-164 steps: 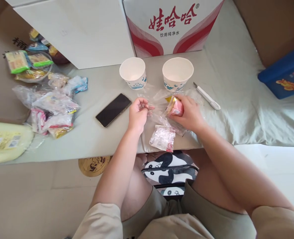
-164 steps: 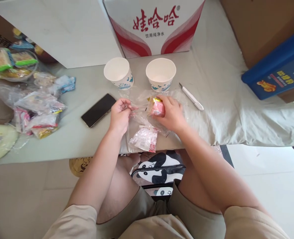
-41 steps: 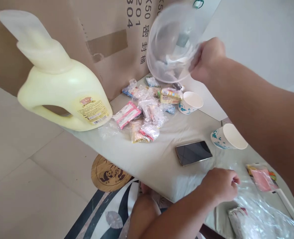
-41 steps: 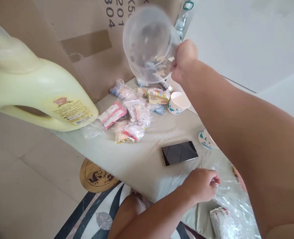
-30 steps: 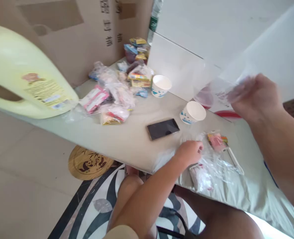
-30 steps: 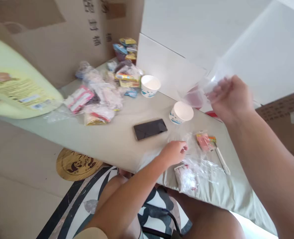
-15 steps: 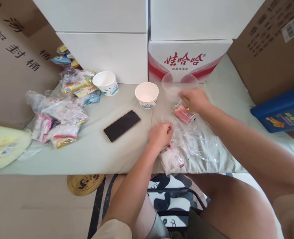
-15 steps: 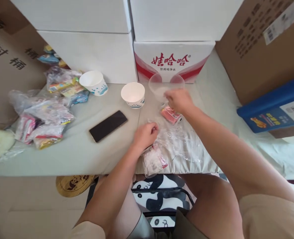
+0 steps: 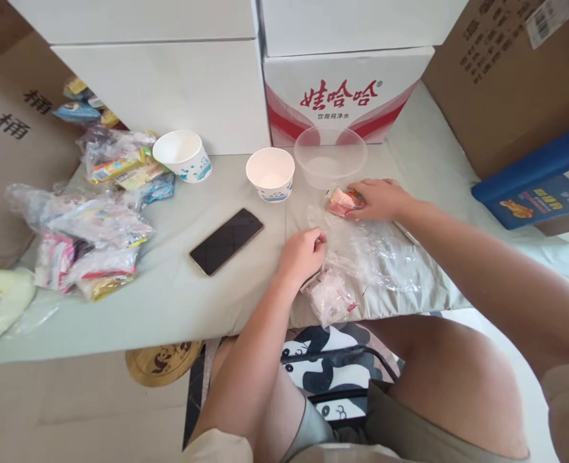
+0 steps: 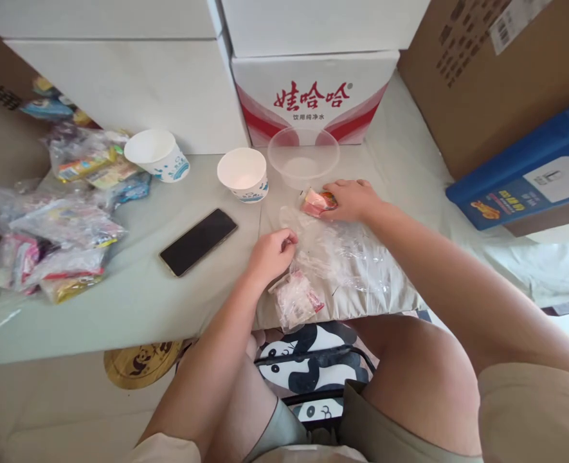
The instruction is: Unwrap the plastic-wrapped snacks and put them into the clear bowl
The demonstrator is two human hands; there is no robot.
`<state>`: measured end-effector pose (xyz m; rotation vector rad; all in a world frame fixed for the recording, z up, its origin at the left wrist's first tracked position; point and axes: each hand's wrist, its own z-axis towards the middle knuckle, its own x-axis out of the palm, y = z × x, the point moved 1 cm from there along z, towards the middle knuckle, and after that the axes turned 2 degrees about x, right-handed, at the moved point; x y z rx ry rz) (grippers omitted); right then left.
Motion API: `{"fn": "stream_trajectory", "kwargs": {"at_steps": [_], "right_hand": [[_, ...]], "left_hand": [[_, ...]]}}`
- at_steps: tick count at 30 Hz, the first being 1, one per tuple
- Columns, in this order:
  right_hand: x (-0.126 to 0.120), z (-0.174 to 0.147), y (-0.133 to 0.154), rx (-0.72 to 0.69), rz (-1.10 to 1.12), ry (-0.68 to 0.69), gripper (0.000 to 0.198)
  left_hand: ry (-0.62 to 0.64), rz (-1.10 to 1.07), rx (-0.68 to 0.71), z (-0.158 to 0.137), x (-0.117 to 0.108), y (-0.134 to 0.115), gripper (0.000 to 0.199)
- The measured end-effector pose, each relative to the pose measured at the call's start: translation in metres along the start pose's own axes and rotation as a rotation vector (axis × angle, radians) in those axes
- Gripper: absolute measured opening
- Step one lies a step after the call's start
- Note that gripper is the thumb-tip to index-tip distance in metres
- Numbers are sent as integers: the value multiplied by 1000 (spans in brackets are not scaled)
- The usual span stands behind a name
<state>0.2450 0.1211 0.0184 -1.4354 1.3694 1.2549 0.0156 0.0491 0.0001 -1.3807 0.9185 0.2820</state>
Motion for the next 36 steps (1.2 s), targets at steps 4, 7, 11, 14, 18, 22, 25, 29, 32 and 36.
{"fn": "stream_trajectory", "kwargs": {"at_steps": [4, 7, 11, 14, 18, 22, 25, 29, 32, 36], "right_hand": [[-19, -3, 3, 102, 21, 128, 50], [-25, -21, 2, 165, 346, 145, 46], [-25, -45, -6, 257, 719, 75, 52], [-38, -50, -9, 313, 706, -143, 50], [-86, -26, 12, 267, 454, -360, 51], [-127, -3, 55, 180, 72, -511, 74], [-105, -24, 79, -66, 87, -527, 50], [-23, -94, 76, -249, 205, -530, 30], [27, -132, 57, -132, 282, -670, 28], [61, -141, 44, -87, 370, -663, 34]], "left_hand": [[4, -89, 23, -4, -3, 5, 23], [-20, -131, 7, -5, -7, 10, 23], [-49, -149, -56, -6, -10, 14, 22], [-52, -154, -90, -10, -14, 14, 22], [-29, -184, -120, -14, -19, 13, 21], [-16, -192, -138, -13, -20, 12, 21], [-20, -193, -130, -11, -19, 12, 21], [-70, -219, -102, -8, -22, 15, 22], [-162, -225, -83, -6, -25, 19, 28], [-303, -181, -88, -6, -23, 28, 41]]}}
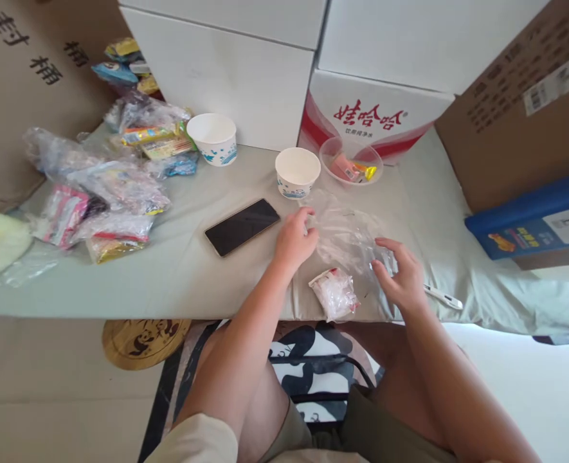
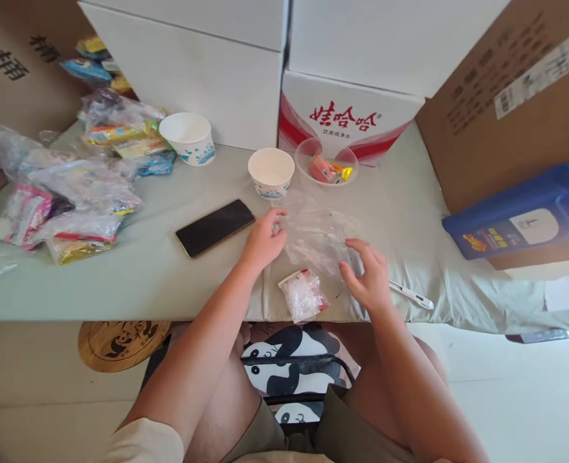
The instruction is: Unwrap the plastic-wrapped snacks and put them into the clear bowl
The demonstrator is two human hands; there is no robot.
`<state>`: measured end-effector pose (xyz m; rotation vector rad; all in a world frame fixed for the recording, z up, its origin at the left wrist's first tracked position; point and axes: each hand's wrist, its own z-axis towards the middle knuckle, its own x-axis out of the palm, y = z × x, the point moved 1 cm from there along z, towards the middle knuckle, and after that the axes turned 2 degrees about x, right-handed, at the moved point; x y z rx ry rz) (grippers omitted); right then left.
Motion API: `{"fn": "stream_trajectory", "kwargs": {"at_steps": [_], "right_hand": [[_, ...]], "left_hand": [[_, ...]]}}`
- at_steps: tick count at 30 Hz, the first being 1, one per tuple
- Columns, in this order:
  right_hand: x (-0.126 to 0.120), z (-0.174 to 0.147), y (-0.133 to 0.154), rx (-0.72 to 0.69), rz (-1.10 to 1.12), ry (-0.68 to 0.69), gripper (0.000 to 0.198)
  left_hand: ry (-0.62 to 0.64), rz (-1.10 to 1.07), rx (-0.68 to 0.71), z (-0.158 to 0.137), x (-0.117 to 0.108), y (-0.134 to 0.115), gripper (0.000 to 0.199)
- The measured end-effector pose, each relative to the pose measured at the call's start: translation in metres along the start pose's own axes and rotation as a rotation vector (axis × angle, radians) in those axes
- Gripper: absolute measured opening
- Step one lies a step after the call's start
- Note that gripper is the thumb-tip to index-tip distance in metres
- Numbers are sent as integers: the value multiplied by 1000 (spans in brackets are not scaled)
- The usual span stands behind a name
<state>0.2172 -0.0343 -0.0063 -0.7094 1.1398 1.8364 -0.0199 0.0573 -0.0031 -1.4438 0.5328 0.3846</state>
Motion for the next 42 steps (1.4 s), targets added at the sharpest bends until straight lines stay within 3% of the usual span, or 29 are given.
{"fn": "stream_trajectory", "kwargs": {"at_steps": [2, 4, 7, 10, 12, 15, 18, 20, 23, 25, 27, 29, 31, 34, 37, 39, 42], "right_hand": [[9, -1, -4, -37, 4, 104, 39], [17, 0, -6, -65, -20, 212, 45], [22, 3, -8, -57, -55, 284, 48], [19, 3, -7, -62, -59, 285, 45], [15, 2, -7, -86, -42, 264, 43], [8, 0, -9, -128, 13, 243, 38], [3, -1, -13, -111, 128, 204, 18], [-1, 1, -17, -28, 270, 130, 11], [-7, 4, -21, 226, 565, 35, 10], [-10, 7, -22, 411, 750, 0, 13], [-10, 8, -21, 542, 862, -33, 17], [-9, 8, -22, 625, 856, -58, 20], [-7, 6, -24, 667, 755, -74, 23], [-4, 1, -26, 570, 520, -113, 39], [-1, -3, -21, 290, 238, -142, 54], [3, -6, -14, 126, 78, -76, 51], [9, -10, -4, 4, -42, 82, 57]], "left_hand": [[-111, 32, 64, -4, -1, 3, 46], [-143, 96, 211, -12, -4, 4, 47], [104, 271, 440, -24, -11, 6, 40], [234, 395, 404, -28, -20, 14, 20], [181, 377, 356, -24, -24, 20, 12], [10, 175, 329, -15, -25, 25, 13], [-150, -57, 261, -9, -22, 23, 15], [-224, -124, 201, -9, -21, 21, 15], [-230, -158, 90, -12, -24, 19, 20], [-132, -218, 45, -17, -28, 19, 25], [24, -251, 55, -22, -30, 19, 42], [130, -213, 63, -27, -32, 20, 59], [129, -160, 14, -30, -31, 22, 51], [-16, -118, -97, -28, -30, 28, 25], [-166, 87, -54, -24, -29, 31, 16], [-190, 257, 29, -22, -28, 29, 20], [-150, 367, 82, -21, -23, 24, 35]]}}
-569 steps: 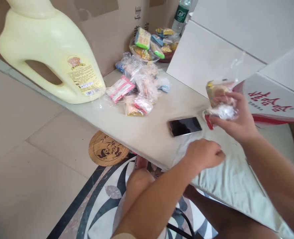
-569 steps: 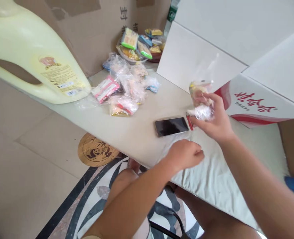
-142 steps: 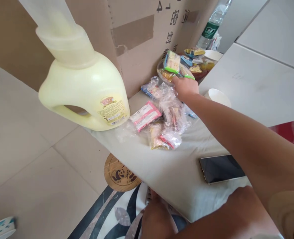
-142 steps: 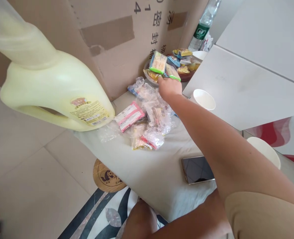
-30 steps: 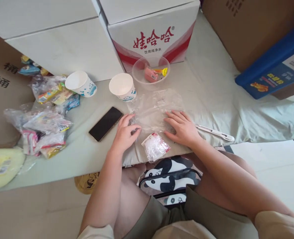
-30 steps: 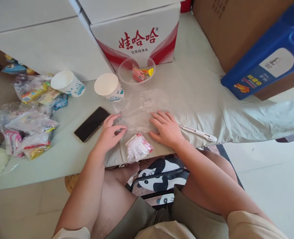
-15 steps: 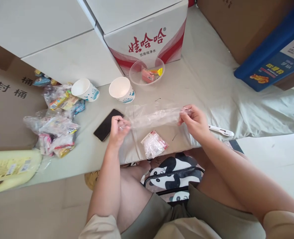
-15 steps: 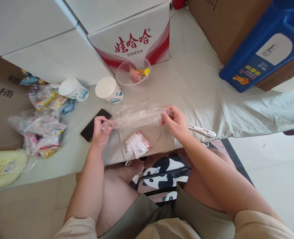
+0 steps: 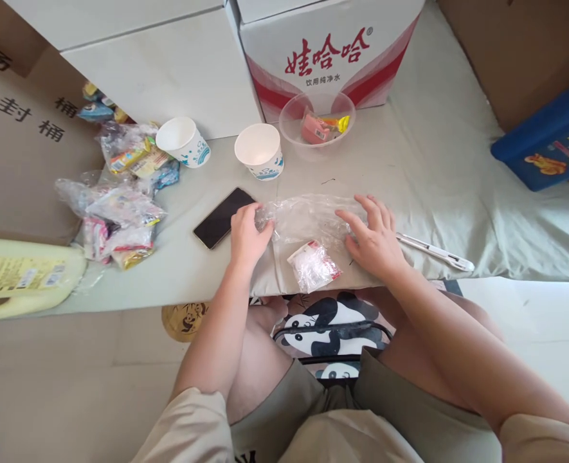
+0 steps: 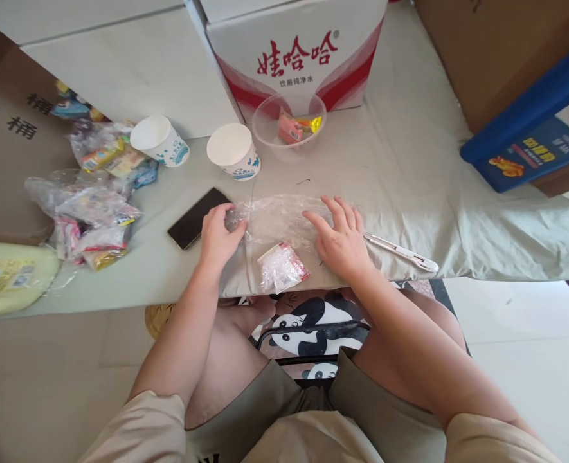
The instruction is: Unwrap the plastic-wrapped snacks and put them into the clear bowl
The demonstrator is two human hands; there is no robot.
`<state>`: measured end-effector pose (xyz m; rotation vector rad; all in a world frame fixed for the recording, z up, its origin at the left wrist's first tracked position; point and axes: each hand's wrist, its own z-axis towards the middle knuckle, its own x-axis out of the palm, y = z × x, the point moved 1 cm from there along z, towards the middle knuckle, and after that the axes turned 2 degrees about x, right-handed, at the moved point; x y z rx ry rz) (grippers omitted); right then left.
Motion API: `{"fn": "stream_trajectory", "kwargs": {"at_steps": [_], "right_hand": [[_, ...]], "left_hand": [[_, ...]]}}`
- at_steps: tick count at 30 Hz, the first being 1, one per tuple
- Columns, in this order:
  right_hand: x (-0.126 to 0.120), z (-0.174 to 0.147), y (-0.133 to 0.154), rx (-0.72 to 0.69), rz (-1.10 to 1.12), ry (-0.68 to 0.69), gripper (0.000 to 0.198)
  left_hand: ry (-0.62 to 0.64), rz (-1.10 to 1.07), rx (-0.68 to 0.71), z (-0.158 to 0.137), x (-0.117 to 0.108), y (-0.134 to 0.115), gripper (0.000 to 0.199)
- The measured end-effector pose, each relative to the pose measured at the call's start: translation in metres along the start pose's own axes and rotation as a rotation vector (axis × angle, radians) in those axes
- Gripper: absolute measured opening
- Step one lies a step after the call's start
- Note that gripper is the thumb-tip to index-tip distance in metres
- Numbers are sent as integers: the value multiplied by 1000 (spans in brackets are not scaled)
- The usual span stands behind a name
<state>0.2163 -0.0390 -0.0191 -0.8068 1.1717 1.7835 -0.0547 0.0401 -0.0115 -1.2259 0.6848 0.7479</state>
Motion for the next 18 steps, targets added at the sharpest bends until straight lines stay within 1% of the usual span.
{"fn": "stream_trajectory", "kwargs": {"at_steps": [2, 4, 5, 6, 7, 9, 11, 13, 14, 15, 16, 18], "right_hand": [[0, -4, 4, -69, 3, 118, 66], [-5, -9, 3, -145, 51, 232, 70], [-8, -11, 1, -168, 79, 263, 70], [-12, -11, -2, -173, 105, 264, 67], [-15, -9, -5, -159, 126, 233, 62], [-20, -1, -9, -98, 163, 116, 54], [-21, 12, -7, -55, 198, 16, 53], [-19, 24, 1, -65, 221, -18, 62], [-18, 30, 6, -87, 222, -12, 64], [-17, 34, 11, -113, 219, -3, 61], [-17, 37, 16, -140, 218, 4, 53], [-19, 39, 22, -155, 238, -10, 26]], "left_hand": [[50, -14, 7, 0, 3, -4, 39], [96, -73, 3, 2, 5, -8, 42], [108, -116, -5, 3, 6, -9, 44], [114, -166, -15, 5, 7, -10, 45], [112, -222, -22, 6, 8, -11, 47], [95, -342, -18, 8, 7, -16, 48], [75, -455, 21, 5, 2, -27, 46], [97, -558, 92, -4, -5, -44, 42], [141, -609, 140, -11, -9, -54, 39], [197, -663, 183, -18, -13, -63, 36], [258, -712, 217, -25, -17, -70, 35], [331, -788, 255, -34, -26, -80, 36]]}}
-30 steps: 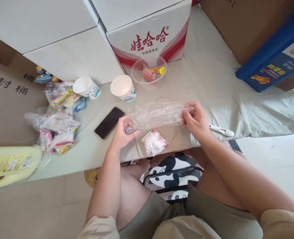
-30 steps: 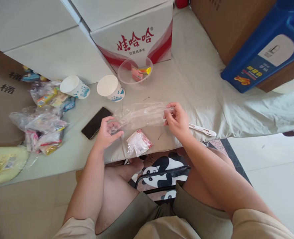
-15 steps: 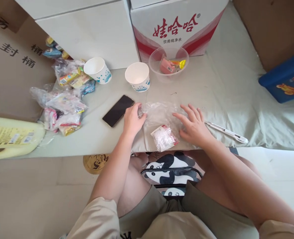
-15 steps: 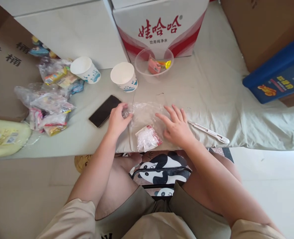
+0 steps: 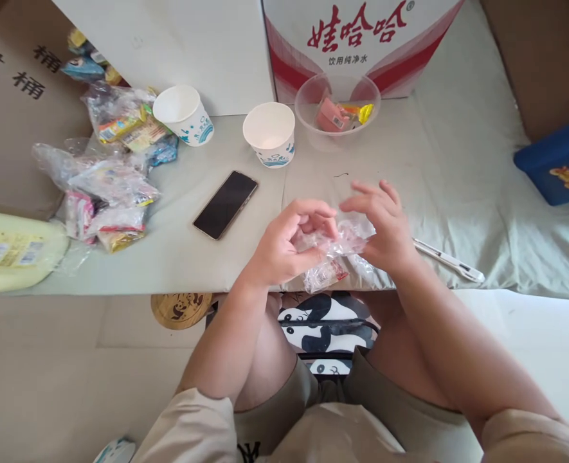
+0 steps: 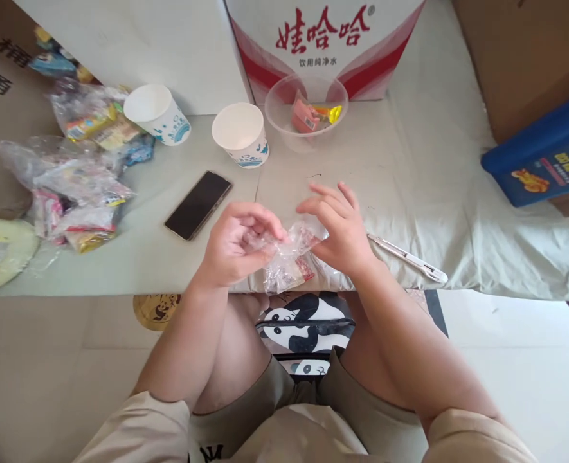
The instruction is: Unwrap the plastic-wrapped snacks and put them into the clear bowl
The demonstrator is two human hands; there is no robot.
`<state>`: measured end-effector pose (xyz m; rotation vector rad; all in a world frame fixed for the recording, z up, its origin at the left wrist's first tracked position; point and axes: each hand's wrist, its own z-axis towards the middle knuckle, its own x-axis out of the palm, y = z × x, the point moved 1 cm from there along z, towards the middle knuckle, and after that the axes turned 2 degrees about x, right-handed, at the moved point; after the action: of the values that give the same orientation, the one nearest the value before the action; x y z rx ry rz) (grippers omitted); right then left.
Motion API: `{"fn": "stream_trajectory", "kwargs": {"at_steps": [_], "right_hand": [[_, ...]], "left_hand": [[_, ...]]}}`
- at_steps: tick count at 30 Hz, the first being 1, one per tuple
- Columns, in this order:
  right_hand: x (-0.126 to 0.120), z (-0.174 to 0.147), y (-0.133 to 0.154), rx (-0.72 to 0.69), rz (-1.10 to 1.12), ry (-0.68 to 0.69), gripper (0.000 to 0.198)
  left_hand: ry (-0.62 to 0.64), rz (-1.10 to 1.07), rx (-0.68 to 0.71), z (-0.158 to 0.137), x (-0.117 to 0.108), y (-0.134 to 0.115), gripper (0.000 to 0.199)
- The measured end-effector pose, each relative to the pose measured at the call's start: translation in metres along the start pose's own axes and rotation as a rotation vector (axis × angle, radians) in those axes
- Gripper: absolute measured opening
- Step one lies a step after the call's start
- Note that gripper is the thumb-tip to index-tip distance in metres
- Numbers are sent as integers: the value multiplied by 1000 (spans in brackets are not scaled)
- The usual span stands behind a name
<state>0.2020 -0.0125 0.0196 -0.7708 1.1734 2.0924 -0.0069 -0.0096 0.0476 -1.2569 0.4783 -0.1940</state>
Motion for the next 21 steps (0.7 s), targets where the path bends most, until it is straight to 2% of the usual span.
{"fn": "stream_trajectory", "kwargs": {"at_steps": [2, 5, 7, 9, 11, 13, 15, 16, 18, 21], "right_hand": [[-6, -2, 2, 64, 42, -64, 10], [-22, -14, 5, 252, 83, -233, 13], [-36, -25, 12, 363, 166, -350, 16], [-48, -40, 27, 459, 343, -406, 19], [-57, -59, 49, 530, 566, -349, 19], [-61, -81, 74, 591, 740, -216, 17], [-61, -108, 97, 654, 830, -99, 14], [-59, -122, 105, 679, 842, -71, 14], [-53, -151, 118, 715, 835, -38, 17], [-40, -196, 126, 778, 852, 26, 23]], "left_hand": [[-3, -62, 38, -1, -2, -6, 48], [-62, -155, 90, 4, -10, -4, 69], [-97, -159, 42, 5, -12, -1, 71], [-92, -126, -61, 1, -7, -3, 64], [2, -157, -159, -10, 7, -14, 61], [163, -277, -230, -29, 26, -31, 65], [321, -405, -282, -56, 49, -47, 67], [359, -443, -301, -71, 60, -52, 65], [341, -430, -324, -104, 80, -56, 55], [156, -318, -372, -155, 103, -44, 33]]}}
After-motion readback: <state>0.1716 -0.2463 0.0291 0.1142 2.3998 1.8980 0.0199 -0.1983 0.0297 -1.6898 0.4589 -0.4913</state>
